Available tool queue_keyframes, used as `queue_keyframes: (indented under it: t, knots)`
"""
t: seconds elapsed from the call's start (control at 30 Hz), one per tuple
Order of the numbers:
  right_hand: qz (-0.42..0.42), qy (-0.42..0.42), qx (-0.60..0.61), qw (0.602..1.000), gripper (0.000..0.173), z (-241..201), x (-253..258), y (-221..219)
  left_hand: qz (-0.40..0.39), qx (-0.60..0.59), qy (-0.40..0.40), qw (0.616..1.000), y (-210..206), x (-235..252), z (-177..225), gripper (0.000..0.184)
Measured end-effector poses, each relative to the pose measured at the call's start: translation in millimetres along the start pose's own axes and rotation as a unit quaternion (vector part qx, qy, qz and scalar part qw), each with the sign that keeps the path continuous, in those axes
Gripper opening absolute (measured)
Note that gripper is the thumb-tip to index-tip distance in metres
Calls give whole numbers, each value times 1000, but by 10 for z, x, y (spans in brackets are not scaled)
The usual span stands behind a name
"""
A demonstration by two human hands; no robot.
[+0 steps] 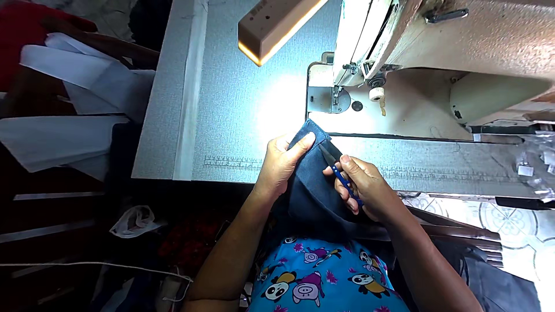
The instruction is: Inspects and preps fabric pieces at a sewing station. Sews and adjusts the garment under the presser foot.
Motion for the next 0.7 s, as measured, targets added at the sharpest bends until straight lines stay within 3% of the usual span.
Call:
queue_keyframes:
  t: [0.43,0.7]
  knots:
    - [50,26,37,998,40,-21,25,71,-17,-7,-14,1000,-64,-22,-2,17]
    - [8,8,-32,999,40,-9,-34,80,-15,-17,22,999,-66,-12,-48,19]
Point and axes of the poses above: each hand's wrist, its own x-axis towards the middle knuckle, its own y-axis out of the back of the hand, z = x × y, the point moved 6 cm from there along x, towards the middle knuckle, and after that the axes turned 5 degrees about y, right-handed, at the moved point
